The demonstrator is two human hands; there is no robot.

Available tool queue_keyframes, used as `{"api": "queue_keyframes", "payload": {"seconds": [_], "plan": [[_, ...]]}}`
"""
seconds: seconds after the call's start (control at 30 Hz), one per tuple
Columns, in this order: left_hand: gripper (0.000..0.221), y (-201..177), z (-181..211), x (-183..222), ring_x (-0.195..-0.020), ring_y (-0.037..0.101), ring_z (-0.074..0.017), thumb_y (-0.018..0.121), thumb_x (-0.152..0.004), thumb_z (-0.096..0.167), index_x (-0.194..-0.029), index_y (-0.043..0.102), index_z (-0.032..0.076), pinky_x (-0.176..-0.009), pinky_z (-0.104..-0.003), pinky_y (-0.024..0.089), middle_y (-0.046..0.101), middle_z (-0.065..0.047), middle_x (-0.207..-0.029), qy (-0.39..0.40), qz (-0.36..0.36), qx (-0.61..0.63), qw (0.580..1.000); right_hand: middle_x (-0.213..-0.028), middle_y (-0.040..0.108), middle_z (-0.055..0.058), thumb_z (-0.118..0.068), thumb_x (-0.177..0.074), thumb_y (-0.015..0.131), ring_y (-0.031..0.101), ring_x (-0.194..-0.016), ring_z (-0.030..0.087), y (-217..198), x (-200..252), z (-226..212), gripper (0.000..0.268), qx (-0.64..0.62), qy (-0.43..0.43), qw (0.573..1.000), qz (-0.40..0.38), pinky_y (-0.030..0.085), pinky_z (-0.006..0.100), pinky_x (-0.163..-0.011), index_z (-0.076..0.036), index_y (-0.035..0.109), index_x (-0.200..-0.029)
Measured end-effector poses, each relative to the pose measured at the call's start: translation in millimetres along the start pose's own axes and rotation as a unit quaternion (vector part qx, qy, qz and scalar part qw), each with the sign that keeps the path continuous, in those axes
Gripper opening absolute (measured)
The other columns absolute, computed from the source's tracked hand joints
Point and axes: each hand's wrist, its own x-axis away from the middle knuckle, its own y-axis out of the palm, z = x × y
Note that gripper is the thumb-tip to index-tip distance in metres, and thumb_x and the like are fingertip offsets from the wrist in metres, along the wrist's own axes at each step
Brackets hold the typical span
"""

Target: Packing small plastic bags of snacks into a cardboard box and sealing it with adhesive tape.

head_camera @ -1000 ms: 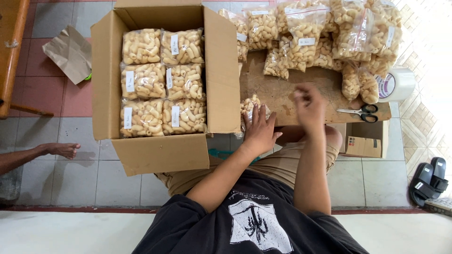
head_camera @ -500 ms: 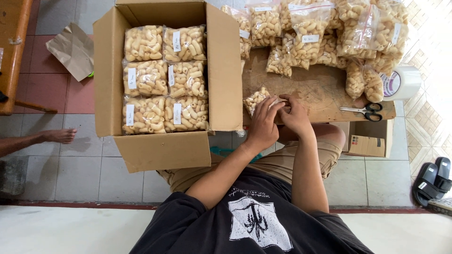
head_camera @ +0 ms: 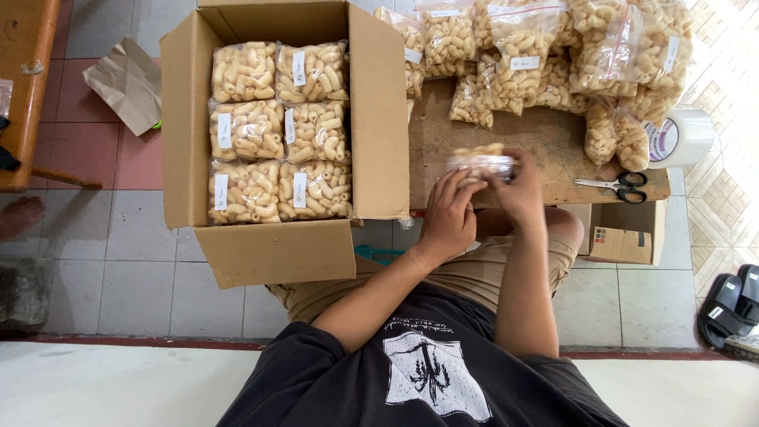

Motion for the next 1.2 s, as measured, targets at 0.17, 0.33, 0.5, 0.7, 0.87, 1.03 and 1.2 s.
{"api": "queue_keyframes", "payload": {"seconds": [0.17, 0.33, 0.5, 0.7, 0.87, 1.03, 1.2], "plan": [[0.060, -19, 26, -7, -0.144, 0.038, -0.0486, 0.061, -0.092, 0.019, -0.148, 0.042, 0.008, -0.117, -0.062, 0.033, 0.039, -0.024, -0.150, -0.077, 0.024, 0.096, 0.992, -0.104, 0.061, 0.014, -0.006, -0.096, 0.078, 0.069, -0.087, 0.018, -27, -1, 12, 0.062, -0.113, 0.021, 0.993, 0.019, 0.065, 0.031, -0.077, 0.002, 0.043, -0.146], [0.102, -33, 39, -12, -0.145, 0.034, -0.0490, 0.075, -0.088, 0.054, -0.157, 0.025, -0.004, -0.120, -0.063, 0.028, 0.033, -0.030, -0.152, -0.168, 0.027, 0.185, 0.968, -0.106, 0.070, 0.010, -0.009, -0.093, 0.081, 0.072, -0.086, 0.012, -37, 8, -2, 0.053, -0.175, 0.027, 0.984, 0.011, 0.067, 0.026, -0.077, 0.003, 0.057, -0.138], [0.042, -14, 17, -13, -0.130, 0.057, -0.0404, 0.078, -0.092, 0.044, -0.116, 0.071, 0.010, -0.112, -0.054, 0.042, 0.061, -0.016, -0.131, -0.093, 0.090, 0.173, 0.976, -0.095, 0.072, 0.006, -0.013, -0.087, 0.086, 0.066, -0.078, 0.008, -36, 8, 6, 0.040, -0.119, -0.013, 0.992, -0.029, 0.060, 0.023, -0.066, -0.006, 0.072, -0.124], [0.020, -26, 15, -17, -0.118, 0.064, -0.0414, 0.072, -0.101, 0.027, -0.100, 0.079, 0.009, -0.107, -0.052, 0.045, 0.069, -0.017, -0.113, -0.050, 0.176, 0.154, 0.971, -0.121, 0.061, 0.013, -0.022, -0.088, 0.090, 0.061, -0.107, 0.018, -19, 13, -8, 0.025, -0.047, -0.109, 0.993, 0.013, 0.056, 0.030, -0.087, -0.008, 0.078, -0.104], [0.019, -31, 27, -16, -0.102, 0.071, -0.0326, 0.071, -0.102, 0.026, -0.091, 0.079, 0.013, -0.093, -0.043, 0.052, 0.073, -0.012, -0.097, -0.070, 0.177, 0.250, 0.949, -0.106, 0.070, 0.019, -0.020, -0.093, 0.082, 0.064, -0.109, 0.024, -22, 11, -2, 0.018, -0.111, -0.185, 0.975, -0.051, 0.051, 0.041, -0.102, -0.003, 0.076, -0.096], [0.020, -34, 36, -9, -0.097, 0.066, -0.0108, 0.069, -0.105, 0.025, -0.095, 0.079, 0.011, -0.084, -0.035, 0.054, 0.074, -0.009, -0.088, -0.135, 0.165, 0.346, 0.914, -0.095, 0.073, 0.012, -0.002, -0.075, 0.090, 0.064, -0.097, 0.018, -27, 23, -19, 0.030, -0.153, -0.145, 0.968, -0.134, 0.054, 0.037, -0.090, 0.002, 0.075, -0.101], [0.044, -40, 52, -11, -0.113, 0.064, -0.0152, 0.084, -0.091, 0.025, -0.125, 0.068, 0.003, -0.103, -0.042, 0.052, 0.075, -0.015, -0.113, -0.168, 0.125, 0.441, 0.873, -0.077, 0.069, 0.011, -0.002, -0.083, 0.087, 0.063, -0.073, 0.011, -28, 21, -23, 0.024, -0.153, -0.110, 0.979, -0.076, 0.053, 0.026, -0.067, 0.006, 0.071, -0.100]]}}
